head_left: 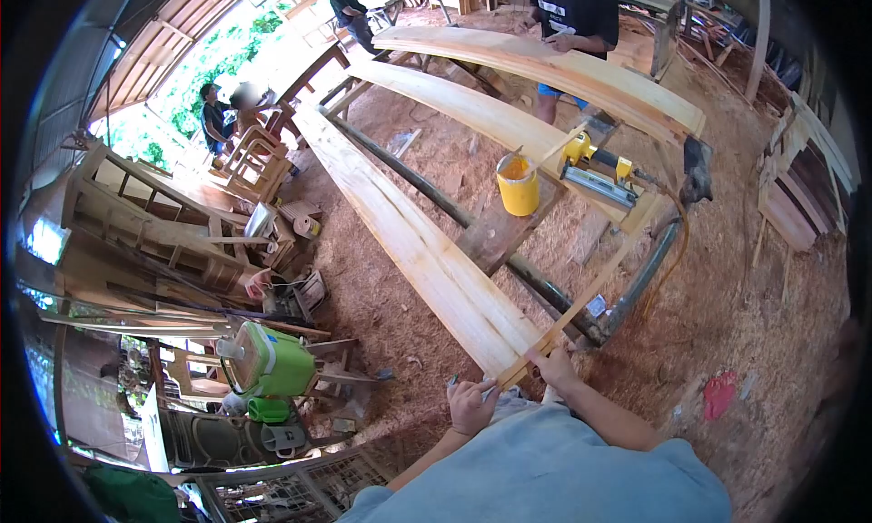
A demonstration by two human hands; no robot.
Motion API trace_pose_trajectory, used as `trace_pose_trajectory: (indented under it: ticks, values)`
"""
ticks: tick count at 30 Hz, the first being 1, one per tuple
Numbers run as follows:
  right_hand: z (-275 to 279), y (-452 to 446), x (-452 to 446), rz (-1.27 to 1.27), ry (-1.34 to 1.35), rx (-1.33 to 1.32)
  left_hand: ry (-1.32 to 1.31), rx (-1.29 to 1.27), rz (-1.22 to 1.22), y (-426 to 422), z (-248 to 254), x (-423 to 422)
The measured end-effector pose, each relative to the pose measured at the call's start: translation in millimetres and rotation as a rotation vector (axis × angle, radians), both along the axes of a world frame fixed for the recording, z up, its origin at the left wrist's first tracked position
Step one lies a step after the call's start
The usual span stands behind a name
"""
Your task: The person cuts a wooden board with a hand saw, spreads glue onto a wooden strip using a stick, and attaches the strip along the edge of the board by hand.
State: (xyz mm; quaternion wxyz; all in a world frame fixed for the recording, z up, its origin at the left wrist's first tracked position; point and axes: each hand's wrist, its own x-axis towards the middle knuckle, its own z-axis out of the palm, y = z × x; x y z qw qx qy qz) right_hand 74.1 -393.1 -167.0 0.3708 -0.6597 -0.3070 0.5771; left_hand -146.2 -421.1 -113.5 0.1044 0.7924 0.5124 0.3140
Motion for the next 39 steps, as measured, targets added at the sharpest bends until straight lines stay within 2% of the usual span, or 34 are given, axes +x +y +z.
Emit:
trace_pose_trajectory:
  ticks: [5,7,9,10,12,13,15,17,18,20,23,25,27,28,30,31,33,39]
  values:
    - [3.1,0.7,0.6,0.018,-0.085,0.028,0.073,-0.01,-0.004,-3.2,10.3,-3.9]
    - [15.2,2.0,2.5,0.029,-0.04,-0.035,0.07,-0.021,-0.02,-3.0,12.5,-14.0]
    - [25.7,3.2,1.8,0.029,-0.009,-0.046,0.2,-0.053,-0.04,-2.8,-0.6,-31.5]
    - [26.8,2.5,1.8,0.023,-0.024,-0.001,0.192,-0.056,-0.028,-5.1,-7.1,-41.3]
    - [32.6,4.2,3.1,0.036,0.025,-0.078,0.225,-0.039,0.015,-5.7,-25.1,-61.7]
    - [27.7,1.4,-0.2,-0.017,-0.056,0.048,0.268,-0.025,0.043,-5.5,-35.1,-73.2]
    - [30.8,-2.0,-1.9,-0.023,0.002,0.029,0.341,-0.131,0.107,-3.8,-60.1,-103.0]
    - [61.3,12.1,3.3,0.042,0.006,-0.096,0.008,-0.017,0.215,7.0,-48.8,-101.9]
    - [63.2,1.4,3.8,0.069,0.01,-0.2,0.061,-0.187,0.378,23.0,-13.0,-86.6]
    - [40.4,-1.3,3.3,0.062,-0.045,-0.154,0.211,-0.164,0.51,39.9,5.3,-70.6]
    - [27.1,-3.3,1.1,0.044,-0.13,-0.026,0.076,-0.088,0.381,63.3,36.0,-36.7]
    - [17.5,-5.4,1.2,0.03,-0.161,0.023,-0.046,0.052,0.004,77.2,36.4,-19.0]
    - [8.4,-3.0,3.0,0.093,-0.183,-0.065,-0.021,-0.114,-0.222,87.3,33.3,-2.8]
    - [10.6,-3.7,4.2,0.088,-0.19,-0.063,-0.026,-0.11,-0.227,92.2,33.3,6.8]
    - [39.2,-3.6,3.6,0.057,-0.039,-0.049,0.113,-0.183,-0.487,102.5,43.8,30.0]
    - [33.0,-5.1,2.6,0.049,-0.044,-0.045,0.11,-0.178,-0.494,109.1,45.8,39.0]
    - [24.5,-3.3,-0.4,-0.02,-0.071,-0.024,0.359,-0.276,-0.669,124.9,47.8,55.3]
    - [30.5,-1.7,3.5,0.056,-0.08,-0.088,0.521,-0.254,-0.799,158.5,46.7,75.5]
